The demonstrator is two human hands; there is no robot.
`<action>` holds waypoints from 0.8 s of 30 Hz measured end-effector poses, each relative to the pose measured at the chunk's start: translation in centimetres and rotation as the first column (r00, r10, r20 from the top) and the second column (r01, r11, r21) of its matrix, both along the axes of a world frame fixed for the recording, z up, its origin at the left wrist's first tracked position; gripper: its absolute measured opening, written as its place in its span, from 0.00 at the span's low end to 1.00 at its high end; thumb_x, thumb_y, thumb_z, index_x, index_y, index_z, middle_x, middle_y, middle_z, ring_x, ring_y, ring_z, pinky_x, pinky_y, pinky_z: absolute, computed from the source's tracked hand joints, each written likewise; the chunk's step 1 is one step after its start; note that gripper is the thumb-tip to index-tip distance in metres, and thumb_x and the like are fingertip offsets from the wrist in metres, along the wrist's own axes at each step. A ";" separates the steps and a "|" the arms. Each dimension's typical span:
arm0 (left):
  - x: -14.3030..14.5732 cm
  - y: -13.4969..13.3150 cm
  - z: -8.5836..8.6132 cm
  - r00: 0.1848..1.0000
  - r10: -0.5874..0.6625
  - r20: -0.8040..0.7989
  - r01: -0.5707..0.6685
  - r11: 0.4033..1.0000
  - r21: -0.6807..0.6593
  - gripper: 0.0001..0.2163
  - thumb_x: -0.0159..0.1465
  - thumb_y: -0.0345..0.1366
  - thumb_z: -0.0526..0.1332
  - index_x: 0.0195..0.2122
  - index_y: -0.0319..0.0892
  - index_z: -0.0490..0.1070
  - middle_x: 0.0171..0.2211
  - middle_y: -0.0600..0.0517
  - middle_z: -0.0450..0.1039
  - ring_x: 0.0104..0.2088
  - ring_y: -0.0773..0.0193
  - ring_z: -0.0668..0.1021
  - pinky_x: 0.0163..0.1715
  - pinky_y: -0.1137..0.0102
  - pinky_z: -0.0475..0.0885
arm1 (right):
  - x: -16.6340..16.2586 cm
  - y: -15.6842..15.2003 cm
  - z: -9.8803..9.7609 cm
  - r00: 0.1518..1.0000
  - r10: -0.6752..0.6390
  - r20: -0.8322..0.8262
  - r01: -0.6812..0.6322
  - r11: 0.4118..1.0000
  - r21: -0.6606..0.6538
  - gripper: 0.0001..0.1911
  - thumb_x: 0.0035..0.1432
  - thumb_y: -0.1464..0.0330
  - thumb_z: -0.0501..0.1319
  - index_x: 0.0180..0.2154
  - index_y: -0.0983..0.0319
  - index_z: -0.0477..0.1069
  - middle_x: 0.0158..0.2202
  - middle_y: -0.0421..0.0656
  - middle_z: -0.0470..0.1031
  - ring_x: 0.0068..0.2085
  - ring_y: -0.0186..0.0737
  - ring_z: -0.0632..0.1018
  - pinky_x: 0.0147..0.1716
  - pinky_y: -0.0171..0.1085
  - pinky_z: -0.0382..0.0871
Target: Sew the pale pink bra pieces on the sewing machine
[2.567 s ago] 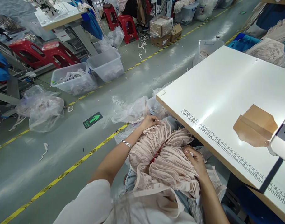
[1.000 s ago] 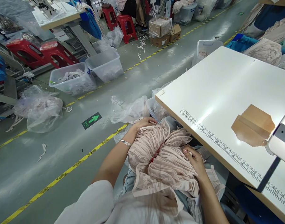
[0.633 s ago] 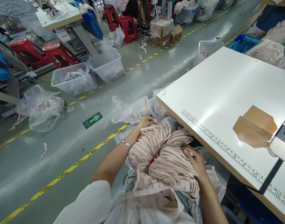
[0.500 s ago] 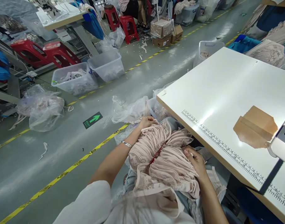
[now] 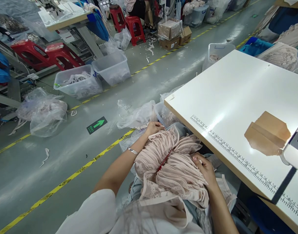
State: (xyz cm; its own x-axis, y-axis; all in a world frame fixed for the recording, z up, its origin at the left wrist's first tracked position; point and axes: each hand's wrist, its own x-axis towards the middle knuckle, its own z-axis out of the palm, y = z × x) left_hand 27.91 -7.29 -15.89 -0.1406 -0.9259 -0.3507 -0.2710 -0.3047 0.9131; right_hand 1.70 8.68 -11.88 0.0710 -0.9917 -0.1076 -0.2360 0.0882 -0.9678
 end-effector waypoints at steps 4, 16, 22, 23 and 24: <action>0.0 -0.1 0.1 0.997 -0.073 0.034 0.073 0.997 -0.022 0.10 0.51 0.41 0.68 0.27 0.37 0.78 0.18 0.54 0.70 0.20 0.68 0.68 0.23 0.72 0.62 | 0.0 0.0 -0.1 1.000 0.006 0.006 -0.006 1.000 0.005 0.21 0.62 0.52 0.56 0.24 0.60 0.66 0.26 0.40 0.65 0.30 0.38 0.67 0.31 0.36 0.60; -4.3 -2.6 -0.1 0.974 -0.221 0.049 0.226 0.966 -0.128 0.06 0.46 0.28 0.68 0.21 0.41 0.71 0.24 0.54 0.70 0.33 0.62 0.74 0.40 0.70 0.68 | -0.4 0.3 -0.4 1.000 -0.021 -0.011 0.021 1.000 -0.007 0.22 0.61 0.51 0.57 0.23 0.59 0.65 0.25 0.40 0.63 0.29 0.38 0.65 0.30 0.36 0.60; -2.7 -1.6 -0.4 0.989 -0.147 -0.031 0.143 0.985 -0.099 0.10 0.50 0.36 0.67 0.21 0.40 0.66 0.18 0.59 0.64 0.21 0.70 0.67 0.25 0.74 0.62 | -0.2 0.0 -0.3 1.000 -0.023 -0.017 0.023 1.000 -0.004 0.23 0.60 0.50 0.57 0.23 0.60 0.66 0.25 0.40 0.65 0.29 0.38 0.66 0.29 0.36 0.60; -2.6 -1.5 -0.4 0.991 -0.127 -0.039 0.123 0.988 -0.096 0.11 0.50 0.37 0.68 0.21 0.40 0.65 0.18 0.59 0.63 0.21 0.71 0.66 0.24 0.74 0.61 | -0.2 0.0 -0.3 1.000 -0.022 -0.015 0.022 1.000 -0.006 0.23 0.60 0.50 0.57 0.23 0.60 0.66 0.25 0.40 0.65 0.29 0.38 0.66 0.29 0.36 0.60; -2.5 -1.4 -0.5 0.993 -0.109 -0.045 0.104 0.990 -0.092 0.12 0.50 0.37 0.68 0.20 0.40 0.65 0.17 0.59 0.63 0.20 0.71 0.65 0.23 0.74 0.60 | -0.1 -0.1 -0.3 1.000 -0.020 -0.013 0.020 1.000 -0.009 0.23 0.60 0.50 0.57 0.23 0.60 0.66 0.25 0.40 0.65 0.29 0.38 0.66 0.29 0.36 0.60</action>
